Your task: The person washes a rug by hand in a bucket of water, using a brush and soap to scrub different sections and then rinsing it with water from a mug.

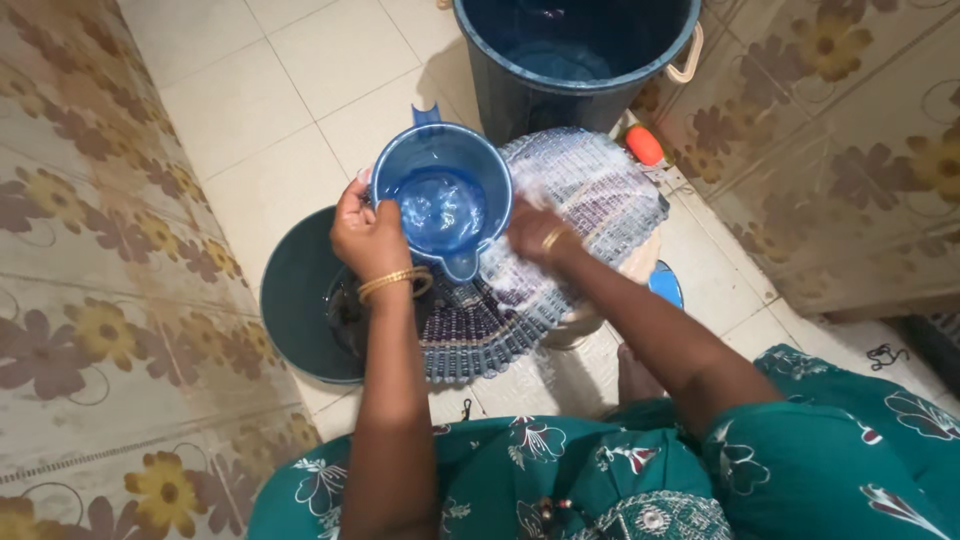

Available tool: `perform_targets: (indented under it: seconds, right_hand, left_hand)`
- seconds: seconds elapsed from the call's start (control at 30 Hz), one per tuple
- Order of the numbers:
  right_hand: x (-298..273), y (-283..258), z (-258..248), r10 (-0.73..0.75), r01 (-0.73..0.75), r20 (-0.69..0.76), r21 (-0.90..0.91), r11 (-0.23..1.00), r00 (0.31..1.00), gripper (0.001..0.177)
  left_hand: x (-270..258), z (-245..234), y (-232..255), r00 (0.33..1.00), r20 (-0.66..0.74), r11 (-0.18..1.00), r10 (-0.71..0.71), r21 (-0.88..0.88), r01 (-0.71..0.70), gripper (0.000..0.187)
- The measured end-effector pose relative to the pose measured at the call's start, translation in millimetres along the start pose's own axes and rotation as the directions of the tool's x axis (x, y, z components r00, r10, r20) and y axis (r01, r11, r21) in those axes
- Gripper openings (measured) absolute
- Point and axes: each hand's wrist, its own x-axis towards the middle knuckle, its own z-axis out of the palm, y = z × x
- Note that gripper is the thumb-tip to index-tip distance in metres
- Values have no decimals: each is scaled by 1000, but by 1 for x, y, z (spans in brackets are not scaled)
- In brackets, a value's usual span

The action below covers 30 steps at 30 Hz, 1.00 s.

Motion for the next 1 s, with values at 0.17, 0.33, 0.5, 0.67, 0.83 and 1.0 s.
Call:
perform_targets:
  seconds: [0.17, 0.33, 0.5, 0.67, 0.83, 1.0]
  right_hand:
    - [-20, 11, 23, -358, 352, -50, -98, 931, 933, 57]
    - [42, 134, -12, -16, -41, -461, -113, 993, 887, 70]
    - [84, 48, -7, -144, 167, -364, 31, 986, 920, 69]
    - [23, -33, 43, -479, 464, 14, -277, 841, 878, 52]
    - [-11, 52, 30, -415, 411, 11, -177, 894, 910, 69]
    - [15, 146, -8, -28, -61, -342, -246, 967, 939, 78]
  left_hand:
    - [10, -15, 6, 998, 19, 992, 62, -108, -59, 40]
    - [10, -33, 5, 998, -37, 999, 42, -5, -42, 40]
    - [14, -43, 12, 987, -84, 967, 138, 227, -116, 40]
    - [17, -42, 12, 989, -85, 985, 121, 133, -110, 39]
    - [14, -47, 26, 995, -55, 993, 83, 92, -78, 39]
    - [8, -51, 32, 993, -66, 983, 99, 161, -88, 38]
